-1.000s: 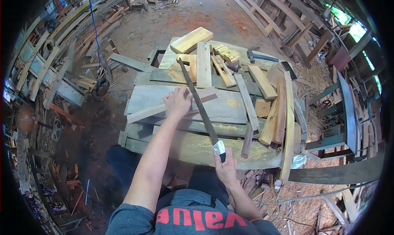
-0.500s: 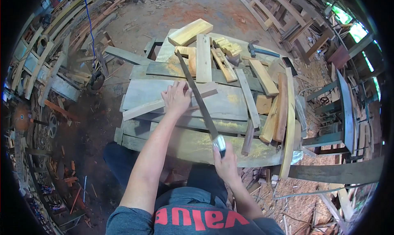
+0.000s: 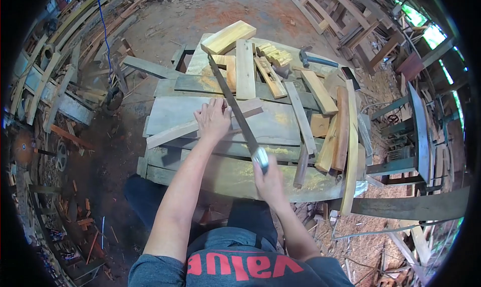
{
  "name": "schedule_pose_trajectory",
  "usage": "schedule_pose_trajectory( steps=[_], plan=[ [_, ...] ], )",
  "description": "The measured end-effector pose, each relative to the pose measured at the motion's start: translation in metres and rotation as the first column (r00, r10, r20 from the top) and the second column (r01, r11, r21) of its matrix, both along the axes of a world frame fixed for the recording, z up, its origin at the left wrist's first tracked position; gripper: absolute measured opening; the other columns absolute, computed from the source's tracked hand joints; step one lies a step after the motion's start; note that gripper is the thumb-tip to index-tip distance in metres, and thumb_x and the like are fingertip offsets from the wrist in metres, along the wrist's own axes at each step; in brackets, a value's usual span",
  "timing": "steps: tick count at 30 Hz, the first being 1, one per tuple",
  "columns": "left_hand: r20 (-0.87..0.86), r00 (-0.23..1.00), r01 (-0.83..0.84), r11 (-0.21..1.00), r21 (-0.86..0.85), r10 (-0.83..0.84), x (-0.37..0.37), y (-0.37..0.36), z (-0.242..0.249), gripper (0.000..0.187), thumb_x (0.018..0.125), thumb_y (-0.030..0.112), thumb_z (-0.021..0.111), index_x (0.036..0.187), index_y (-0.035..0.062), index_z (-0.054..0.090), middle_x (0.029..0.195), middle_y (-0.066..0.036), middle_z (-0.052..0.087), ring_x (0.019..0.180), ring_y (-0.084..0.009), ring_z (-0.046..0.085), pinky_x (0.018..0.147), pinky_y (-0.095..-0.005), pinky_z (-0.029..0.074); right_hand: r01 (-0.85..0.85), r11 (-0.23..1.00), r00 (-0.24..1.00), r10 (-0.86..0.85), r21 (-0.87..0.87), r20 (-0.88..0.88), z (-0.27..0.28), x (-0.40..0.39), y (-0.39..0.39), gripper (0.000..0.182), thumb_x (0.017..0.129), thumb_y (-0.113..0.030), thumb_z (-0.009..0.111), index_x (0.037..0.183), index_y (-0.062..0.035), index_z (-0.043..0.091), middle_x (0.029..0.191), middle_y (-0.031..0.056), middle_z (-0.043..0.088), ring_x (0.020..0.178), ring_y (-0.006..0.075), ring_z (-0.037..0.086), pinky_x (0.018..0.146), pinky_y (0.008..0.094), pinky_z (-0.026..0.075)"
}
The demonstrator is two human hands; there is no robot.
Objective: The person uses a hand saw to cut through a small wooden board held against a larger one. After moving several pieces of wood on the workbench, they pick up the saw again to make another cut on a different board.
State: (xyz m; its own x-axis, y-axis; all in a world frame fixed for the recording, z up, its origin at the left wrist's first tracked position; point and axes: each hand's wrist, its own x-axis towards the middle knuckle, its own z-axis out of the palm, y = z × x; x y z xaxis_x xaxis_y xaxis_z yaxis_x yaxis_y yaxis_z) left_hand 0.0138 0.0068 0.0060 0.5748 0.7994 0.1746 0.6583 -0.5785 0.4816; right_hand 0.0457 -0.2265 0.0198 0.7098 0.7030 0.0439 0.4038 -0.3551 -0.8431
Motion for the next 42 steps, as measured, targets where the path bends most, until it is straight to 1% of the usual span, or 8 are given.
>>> schedule_pose_trajectory(
  steps=[3,7,10,17,24,28,36,42],
  plan=[
    [-0.02,1.0,-0.016,1.0,0.002,0.016,0.001,0.001,-0.001,0.02,0.092,0.031,0.06,0.101,0.0134,0.056,0.102,-0.006,0.059,0.099,-0.0294,0.055,0.087,-0.0514,0.035,0.011,1.0,1.0,-0.011,0.023,0.007,0.0,0.006,0.028,0.023,0.095,-0.017,0.062,0.105,-0.0014,0.048,0.081,0.0292,0.062,0.081,0.0526,0.06,0.065,0.0546,0.046],
    [0.007,1.0,-0.013,1.0,-0.007,0.013,0.003,0.0,-0.001,0.02,0.092,0.031,0.06,0.101,0.0132,0.056,0.101,-0.006,0.06,0.099,-0.0297,0.055,0.086,-0.0516,0.035,0.01,1.0,1.0,-0.01,-0.017,0.007,0.013,-0.012,-0.034,0.023,0.095,-0.017,0.062,0.103,-0.0012,0.048,0.082,0.0295,0.062,0.081,0.052,0.06,0.065,0.0542,0.046],
    [-0.018,1.0,-0.008,1.0,-0.002,0.008,-0.002,-0.001,-0.002,0.021,0.092,0.031,0.059,0.101,0.0129,0.055,0.102,-0.006,0.06,0.099,-0.0298,0.055,0.086,-0.0517,0.035,0.021,0.999,0.982,-0.029,-0.043,-0.185,0.015,-0.017,-0.053,0.022,0.095,-0.017,0.063,0.102,-0.0012,0.049,0.083,0.0292,0.062,0.08,0.051,0.061,0.065,0.0536,0.046],
    [-0.008,1.0,-0.019,1.0,0.015,0.019,0.001,-0.001,0.002,0.02,0.09,0.03,0.061,0.1,0.0137,0.057,0.101,-0.005,0.06,0.098,-0.0282,0.056,0.088,-0.0489,0.034,0.018,0.998,0.999,-0.02,0.053,0.03,-0.005,0.008,0.03,0.025,0.096,-0.022,0.062,0.099,-0.0016,0.048,0.078,0.0284,0.062,0.078,0.0512,0.06,0.062,0.0526,0.046],
    [0.008,1.0,0.006,1.0,0.001,-0.006,0.0,-0.002,-0.004,0.02,0.09,0.029,0.06,0.101,0.0133,0.057,0.101,-0.006,0.059,0.099,-0.0284,0.055,0.088,-0.0497,0.034,0.033,0.997,0.989,-0.043,-0.07,-0.142,0.019,-0.015,-0.05,0.022,0.095,-0.019,0.063,0.103,-0.0008,0.053,0.074,0.0218,0.061,0.067,0.0388,0.065,0.061,0.0457,0.048],
    [-0.004,1.0,-0.019,0.999,0.047,0.019,0.004,0.0,-0.004,0.021,0.09,0.029,0.06,0.101,0.0126,0.057,0.102,-0.006,0.059,0.099,-0.0284,0.055,0.087,-0.0499,0.034,-0.012,0.999,0.996,0.008,0.039,0.094,-0.008,0.013,0.037,0.024,0.097,-0.02,0.059,0.1,0.0003,0.046,0.078,0.0311,0.06,0.076,0.0519,0.06,0.063,0.0536,0.045],
    [-0.006,1.0,-0.005,0.999,0.048,0.005,0.0,0.0,-0.004,0.022,0.091,0.03,0.059,0.103,0.0116,0.057,0.102,-0.008,0.058,0.1,-0.0292,0.054,0.086,-0.0502,0.034,0.012,0.999,0.999,-0.014,-0.044,-0.049,0.004,-0.016,-0.061,0.026,0.095,-0.017,0.062,0.113,-0.0013,0.051,0.087,0.0265,0.063,0.086,0.0474,0.065,0.069,0.0477,0.051],
    [0.017,0.997,0.067,0.993,0.1,-0.069,-0.003,0.001,-0.006,0.023,0.093,0.031,0.057,0.102,0.0101,0.056,0.102,-0.009,0.058,0.1,-0.0313,0.054,0.084,-0.0492,0.036,0.025,1.0,0.999,-0.025,0.0,0.039,-0.006,-0.001,0.02,0.026,0.095,-0.02,0.062,0.108,-0.0012,0.05,0.082,0.0289,0.064,0.079,0.0509,0.062,0.065,0.0537,0.048]
  ],
)
